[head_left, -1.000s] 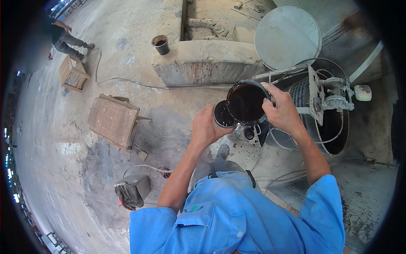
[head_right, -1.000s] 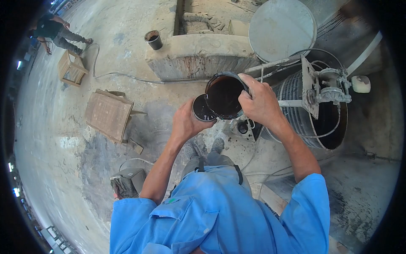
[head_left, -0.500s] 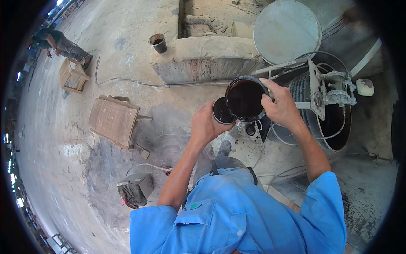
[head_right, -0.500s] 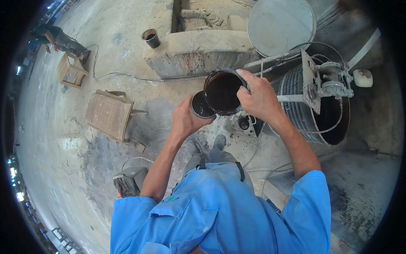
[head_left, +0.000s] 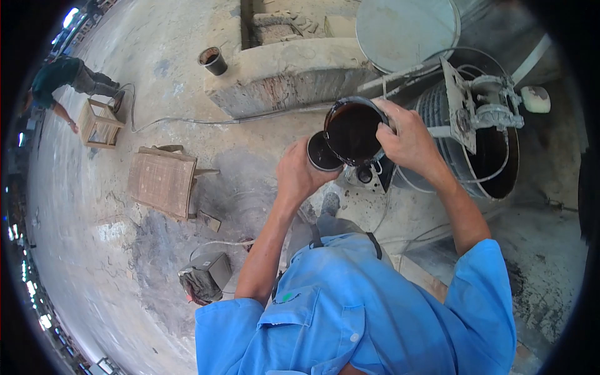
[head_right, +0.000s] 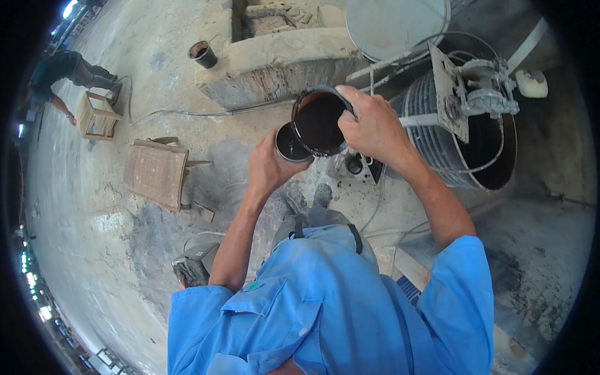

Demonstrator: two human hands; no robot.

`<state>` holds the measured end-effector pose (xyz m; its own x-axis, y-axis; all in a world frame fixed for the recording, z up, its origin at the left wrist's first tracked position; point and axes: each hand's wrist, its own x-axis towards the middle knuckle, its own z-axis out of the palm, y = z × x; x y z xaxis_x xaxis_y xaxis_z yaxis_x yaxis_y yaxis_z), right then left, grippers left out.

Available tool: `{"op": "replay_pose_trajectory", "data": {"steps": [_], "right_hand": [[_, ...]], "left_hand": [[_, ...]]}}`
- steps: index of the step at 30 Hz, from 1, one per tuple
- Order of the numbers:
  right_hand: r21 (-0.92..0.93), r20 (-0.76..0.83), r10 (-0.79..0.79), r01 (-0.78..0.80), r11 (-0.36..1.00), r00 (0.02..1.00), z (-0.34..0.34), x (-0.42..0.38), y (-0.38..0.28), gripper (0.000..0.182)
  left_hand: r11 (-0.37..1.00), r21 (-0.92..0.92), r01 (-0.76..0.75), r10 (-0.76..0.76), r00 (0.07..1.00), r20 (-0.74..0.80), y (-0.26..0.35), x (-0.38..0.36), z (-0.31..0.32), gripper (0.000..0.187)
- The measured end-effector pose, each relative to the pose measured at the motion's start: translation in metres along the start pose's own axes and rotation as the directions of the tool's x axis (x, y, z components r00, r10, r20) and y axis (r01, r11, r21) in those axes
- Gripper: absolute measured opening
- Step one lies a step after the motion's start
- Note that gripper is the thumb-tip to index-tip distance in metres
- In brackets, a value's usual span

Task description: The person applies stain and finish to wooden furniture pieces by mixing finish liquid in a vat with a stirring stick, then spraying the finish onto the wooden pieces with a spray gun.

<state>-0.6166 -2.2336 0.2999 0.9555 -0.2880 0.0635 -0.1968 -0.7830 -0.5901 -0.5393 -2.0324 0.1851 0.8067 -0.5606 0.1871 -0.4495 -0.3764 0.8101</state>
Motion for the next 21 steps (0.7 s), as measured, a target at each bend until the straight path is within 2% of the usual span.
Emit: {"op": "replay_pose_trajectory", "data": {"steps": [4, 7, 8, 11, 14, 21], "right_hand": [[0.077, -0.018, -0.027, 0.029, 0.997, 0.999, 0.000, -0.002, 0.017, 0.045], [0.270, 0.159, 0.197, -0.234, 0.934, 0.967, -0.011, -0.007, 0.026, 0.045], [0.466, 0.147, 0.226, -0.269, 0.843, 0.963, -0.008, -0.011, 0.032, 0.044], [0.666, 0.191, 0.319, -0.361, 0.653, 0.928, -0.003, -0.022, 0.062, 0.044], [0.815, 0.189, 0.341, -0.341, 0.469, 0.921, 0.006, -0.040, 0.093, 0.044], [0.852, 0.234, 0.531, -0.435, 0.292, 0.815, 0.053, -0.096, 0.182, 0.046]], "left_hand": [[0.999, -0.011, 0.033, -0.033, 0.998, 0.045, 0.009, 0.000, 0.006, 0.058], [1.000, 0.004, 0.015, -0.015, 0.998, 0.056, 0.004, -0.001, 0.014, 0.058], [1.000, -0.029, -0.007, 0.008, 0.999, 0.044, 0.004, -0.001, 0.017, 0.060], [1.000, -0.012, -0.001, 0.001, 0.999, 0.033, -0.002, -0.003, 0.025, 0.062], [0.997, -0.014, 0.081, -0.080, 0.996, 0.038, 0.002, -0.004, 0.026, 0.065], [0.986, -0.014, 0.165, -0.165, 0.986, 0.018, 0.010, -0.005, 0.020, 0.066]]}}
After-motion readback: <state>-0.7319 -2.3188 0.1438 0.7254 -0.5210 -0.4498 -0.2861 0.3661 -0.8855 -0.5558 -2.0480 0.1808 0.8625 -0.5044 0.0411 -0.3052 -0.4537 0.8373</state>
